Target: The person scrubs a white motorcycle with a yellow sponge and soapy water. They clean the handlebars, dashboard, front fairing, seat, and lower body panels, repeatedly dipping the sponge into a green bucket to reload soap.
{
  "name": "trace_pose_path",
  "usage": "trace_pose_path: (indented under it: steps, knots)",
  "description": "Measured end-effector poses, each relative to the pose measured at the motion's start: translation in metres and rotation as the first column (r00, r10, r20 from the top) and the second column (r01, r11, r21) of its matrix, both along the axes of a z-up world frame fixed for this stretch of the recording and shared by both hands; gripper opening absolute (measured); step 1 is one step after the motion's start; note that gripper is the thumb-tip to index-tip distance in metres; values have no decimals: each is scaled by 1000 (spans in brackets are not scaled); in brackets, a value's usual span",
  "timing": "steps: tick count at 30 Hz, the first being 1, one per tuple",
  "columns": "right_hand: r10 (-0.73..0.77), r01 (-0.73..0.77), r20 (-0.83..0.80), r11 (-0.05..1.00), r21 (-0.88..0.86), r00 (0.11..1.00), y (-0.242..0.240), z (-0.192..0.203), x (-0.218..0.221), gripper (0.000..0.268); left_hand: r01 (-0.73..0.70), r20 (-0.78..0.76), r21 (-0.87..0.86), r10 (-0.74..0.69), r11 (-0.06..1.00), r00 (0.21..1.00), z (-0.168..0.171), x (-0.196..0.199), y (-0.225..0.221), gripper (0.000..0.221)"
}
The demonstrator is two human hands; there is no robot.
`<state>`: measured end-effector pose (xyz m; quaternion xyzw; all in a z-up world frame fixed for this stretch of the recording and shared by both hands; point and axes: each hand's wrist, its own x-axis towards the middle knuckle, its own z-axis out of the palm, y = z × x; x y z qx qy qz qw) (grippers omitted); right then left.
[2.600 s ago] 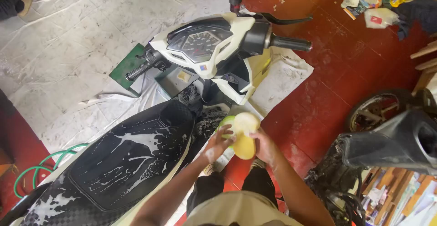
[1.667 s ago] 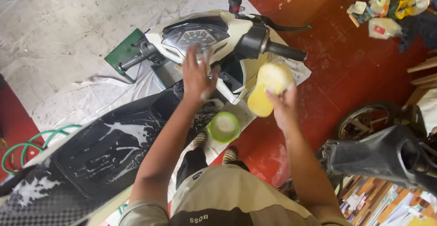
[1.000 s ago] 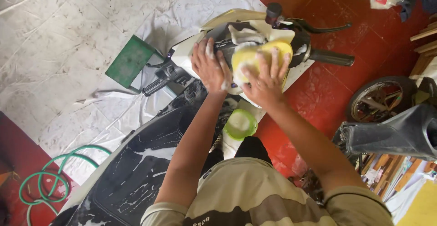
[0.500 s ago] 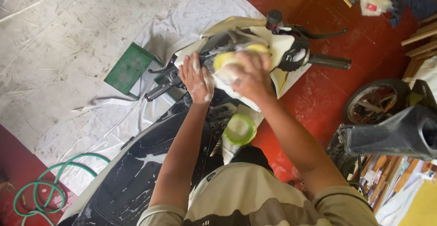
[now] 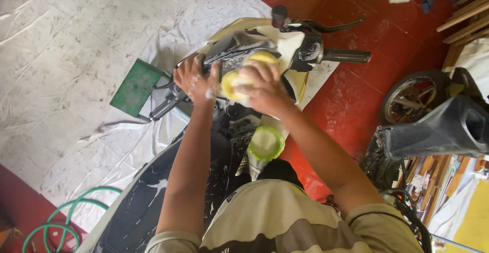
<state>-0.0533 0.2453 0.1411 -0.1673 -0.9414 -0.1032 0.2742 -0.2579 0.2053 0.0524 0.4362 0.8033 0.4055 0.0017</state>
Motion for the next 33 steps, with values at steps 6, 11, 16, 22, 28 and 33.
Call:
trace_pose_path:
  steps: [6,11,16,22,28,33]
  knots:
    - [-468,420,-384,884,-207,796,83,37,97,35,-69,-134,221,101,973,986,33,22,-6,40]
    - [-444,411,-297,896,-168,846,48,48,78,25,101,-282,25,-90,995,955,42,68,16,68]
    - [-298,296,-148,955,-33,943,76,34,110,14,175,-375,35,-149,984,915,86,103,41,49]
    - [-735,658,181,435,-614,654,121,74,86,34,334,-491,131,-232,933,840,113,118,66,31]
    - [-683,650,243,432,-625,689,128,76,89,38,343,-481,206,-211,916,851,119,117,63,28]
    - [-732,681,242,386,-623,637,124,49,106,32,414,-492,196,-277,889,826,119,116,54,32]
